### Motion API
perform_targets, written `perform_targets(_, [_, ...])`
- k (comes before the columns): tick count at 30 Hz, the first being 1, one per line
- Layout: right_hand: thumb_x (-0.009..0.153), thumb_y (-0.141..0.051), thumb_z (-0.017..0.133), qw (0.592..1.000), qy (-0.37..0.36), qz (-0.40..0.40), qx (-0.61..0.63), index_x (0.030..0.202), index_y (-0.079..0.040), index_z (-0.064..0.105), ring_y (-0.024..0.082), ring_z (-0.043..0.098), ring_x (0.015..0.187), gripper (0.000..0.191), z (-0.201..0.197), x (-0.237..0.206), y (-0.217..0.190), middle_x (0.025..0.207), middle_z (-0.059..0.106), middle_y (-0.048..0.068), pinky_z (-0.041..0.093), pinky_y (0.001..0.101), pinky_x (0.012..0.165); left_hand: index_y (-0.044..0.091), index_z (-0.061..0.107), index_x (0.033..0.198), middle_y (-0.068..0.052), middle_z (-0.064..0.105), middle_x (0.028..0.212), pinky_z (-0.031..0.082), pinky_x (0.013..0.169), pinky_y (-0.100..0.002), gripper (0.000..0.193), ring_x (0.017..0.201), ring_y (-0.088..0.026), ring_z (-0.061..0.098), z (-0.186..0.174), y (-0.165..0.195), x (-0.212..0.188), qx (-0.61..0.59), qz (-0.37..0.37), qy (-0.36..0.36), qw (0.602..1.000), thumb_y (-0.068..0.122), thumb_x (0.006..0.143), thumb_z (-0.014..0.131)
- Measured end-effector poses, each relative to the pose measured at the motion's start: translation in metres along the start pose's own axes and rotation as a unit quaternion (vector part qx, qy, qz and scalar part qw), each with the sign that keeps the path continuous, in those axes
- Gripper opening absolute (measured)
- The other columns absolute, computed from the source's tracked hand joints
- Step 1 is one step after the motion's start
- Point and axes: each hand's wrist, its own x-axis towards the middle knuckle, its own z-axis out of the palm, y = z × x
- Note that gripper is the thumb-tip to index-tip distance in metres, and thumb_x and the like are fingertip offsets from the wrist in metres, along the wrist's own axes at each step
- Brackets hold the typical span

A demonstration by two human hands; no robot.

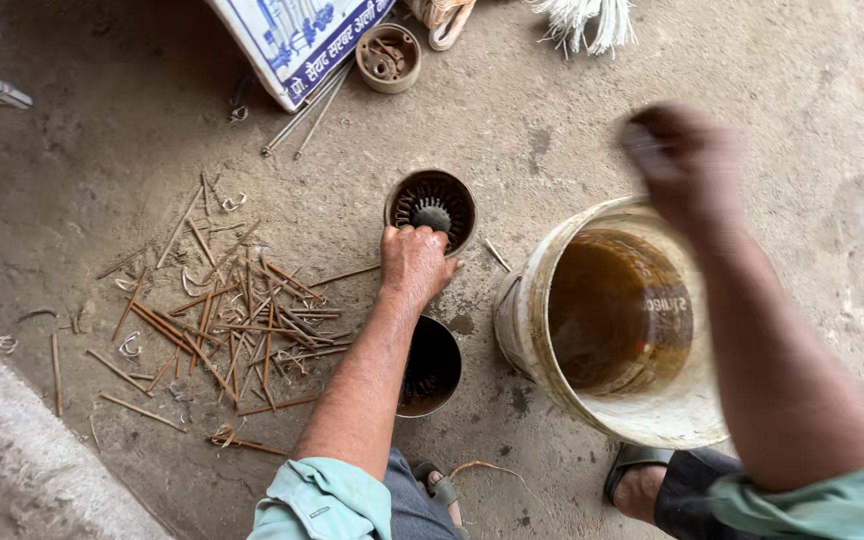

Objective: The person sits on the ground and cleans cylindrical metal pump components in a bucket of dirty liquid, pouring liquid from a tin can over the parts and scrubbing them by hand. They then gather loose wooden sticks and metal pins from the ground into a pile.

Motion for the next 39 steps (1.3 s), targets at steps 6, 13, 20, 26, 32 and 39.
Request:
perform_targets(6, [0.099,-0.034,0.069,0.958,-0.136,-0.061,-0.247,0.132,0.006,0.061,0.044,0.063,0.115,0.052,0.211,0.023,-0.035,0.125,0.064,0.031,0.051,0.0479,0.100,0.016,0.081,0.092,-0.008,0.075,0.099,0.042,0.111,-0.041,0.037,0.108,-0.026,0.069,0.008,-0.037,-0.021,0.008,0.041,0.075,0.996,0.047,0.072,0.083])
perform_targets(13, [0.092,-0.035,0.070,0.958,-0.163,0.035,-0.232,0.112,-0.010,0.077,0.035,0.073,0.098,0.032,0.264,-0.003,-0.019,0.105,0.076,0.018,0.058,0.0471,0.088,0.012,0.077,0.103,-0.013,0.076,0.110,0.040,0.117,-0.038,0.039,0.107,-0.026,0.071,0.012,-0.060,-0.029,-0.045,-0.058,-0.123,0.990,0.041,0.077,0.083])
perform_targets(20, [0.081,-0.046,0.078,0.966,-0.190,0.125,-0.125,0.116,-0.011,0.079,0.028,0.076,0.096,0.050,0.330,-0.036,-0.024,0.104,0.079,0.018,0.059,0.0393,0.092,0.003,0.078,0.113,-0.020,0.075,0.120,0.057,0.096,-0.045,0.055,0.113,-0.034,0.071,0.040,-0.101,-0.032,-0.267,-0.294,-0.105,0.912,0.051,0.086,0.073])
perform_targets(26, [0.062,-0.062,0.095,0.931,-0.038,0.212,-0.296,0.130,-0.009,0.062,0.046,0.056,0.122,0.093,0.359,-0.037,0.018,0.140,0.056,0.025,0.049,0.0558,0.091,-0.002,0.072,0.113,-0.024,0.069,0.121,0.055,0.094,-0.044,0.065,0.115,-0.037,0.067,0.093,-0.175,-0.053,-0.297,-0.394,-0.063,0.868,0.052,0.079,0.082])
perform_targets(32, [0.073,-0.075,0.074,0.858,-0.287,0.297,-0.304,0.143,0.001,0.047,0.026,0.076,0.102,0.107,0.364,-0.013,0.021,0.122,0.068,0.018,0.066,0.0379,0.088,-0.002,0.073,0.114,-0.023,0.070,0.122,0.054,0.095,-0.042,0.058,0.114,-0.035,0.068,0.136,-0.186,-0.081,-0.406,-0.475,-0.082,0.776,0.041,0.078,0.082])
perform_targets(39, [0.073,-0.061,0.081,0.896,-0.262,0.307,-0.183,0.131,-0.002,0.059,0.024,0.069,0.104,0.086,0.348,-0.022,0.013,0.118,0.070,0.016,0.063,0.0387,0.088,-0.004,0.071,0.117,-0.022,0.071,0.123,0.052,0.096,-0.042,0.054,0.114,-0.032,0.068,0.148,-0.164,-0.089,-0.545,-0.569,0.036,0.615,0.032,0.078,0.081])
